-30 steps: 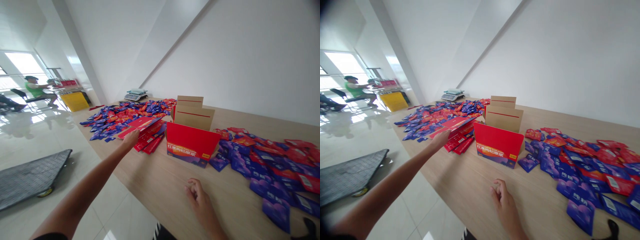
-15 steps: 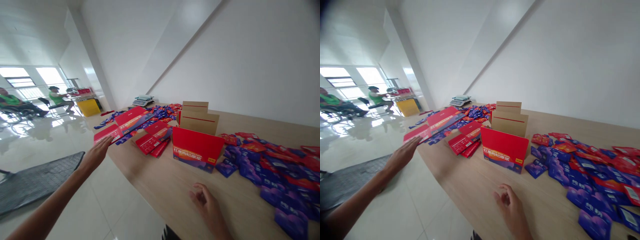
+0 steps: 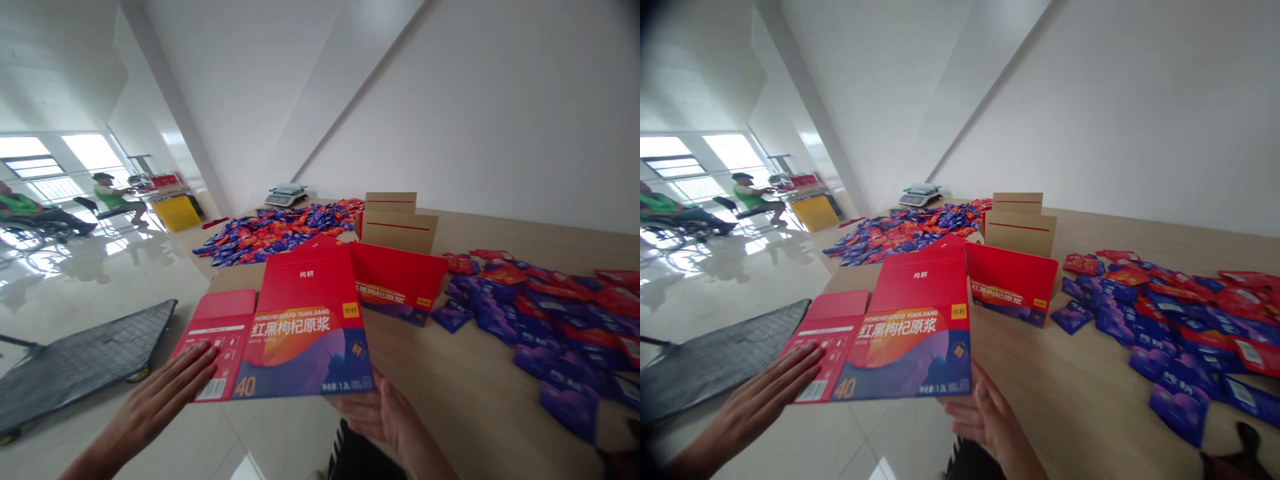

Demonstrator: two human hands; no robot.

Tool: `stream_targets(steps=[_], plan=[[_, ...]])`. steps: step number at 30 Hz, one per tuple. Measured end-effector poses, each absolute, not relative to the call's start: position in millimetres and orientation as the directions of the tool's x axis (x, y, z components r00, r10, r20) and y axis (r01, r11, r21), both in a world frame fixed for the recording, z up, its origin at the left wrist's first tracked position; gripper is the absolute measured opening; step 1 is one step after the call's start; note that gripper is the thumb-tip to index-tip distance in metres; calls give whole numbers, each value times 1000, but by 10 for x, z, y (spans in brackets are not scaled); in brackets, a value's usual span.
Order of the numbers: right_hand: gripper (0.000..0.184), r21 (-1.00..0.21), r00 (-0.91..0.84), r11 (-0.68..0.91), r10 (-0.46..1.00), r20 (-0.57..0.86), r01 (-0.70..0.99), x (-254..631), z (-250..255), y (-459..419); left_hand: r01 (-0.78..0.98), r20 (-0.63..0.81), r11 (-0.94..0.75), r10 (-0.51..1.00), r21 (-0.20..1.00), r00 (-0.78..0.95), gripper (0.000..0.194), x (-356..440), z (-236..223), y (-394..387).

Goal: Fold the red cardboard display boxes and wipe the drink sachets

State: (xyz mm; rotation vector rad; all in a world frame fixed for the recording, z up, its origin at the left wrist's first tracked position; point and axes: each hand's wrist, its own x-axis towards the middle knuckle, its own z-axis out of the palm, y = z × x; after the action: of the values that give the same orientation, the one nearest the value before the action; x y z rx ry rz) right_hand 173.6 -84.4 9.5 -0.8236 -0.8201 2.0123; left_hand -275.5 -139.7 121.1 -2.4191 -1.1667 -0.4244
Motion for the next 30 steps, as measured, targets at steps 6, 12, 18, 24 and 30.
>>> stream_targets(steps=[6,12,18,24,30], plan=[[86,-797,-481,-450,845,-233,-403,1986,515,-1093,705,424,-635,570,-317,704,61,-2583,1143,-1462],[71,-889,-286,-264,945,-160,-374,2073,608,-1310,717,481,-650,559,-252,675,55,-2392,897,-1374],[63,-933,-72,-230,973,-219,-277,2252,414,-1566,816,628,-540,565,-208,535,74,-2228,363,-1263],[48,-974,69,-179,979,-190,-142,3102,144,-1785,802,707,-474,701,363,93,102,-1435,67,-918],[51,-988,359,-151,921,-152,-32,3947,-125,-1790,142,57,-105,950,984,306,38,-603,188,-551]])
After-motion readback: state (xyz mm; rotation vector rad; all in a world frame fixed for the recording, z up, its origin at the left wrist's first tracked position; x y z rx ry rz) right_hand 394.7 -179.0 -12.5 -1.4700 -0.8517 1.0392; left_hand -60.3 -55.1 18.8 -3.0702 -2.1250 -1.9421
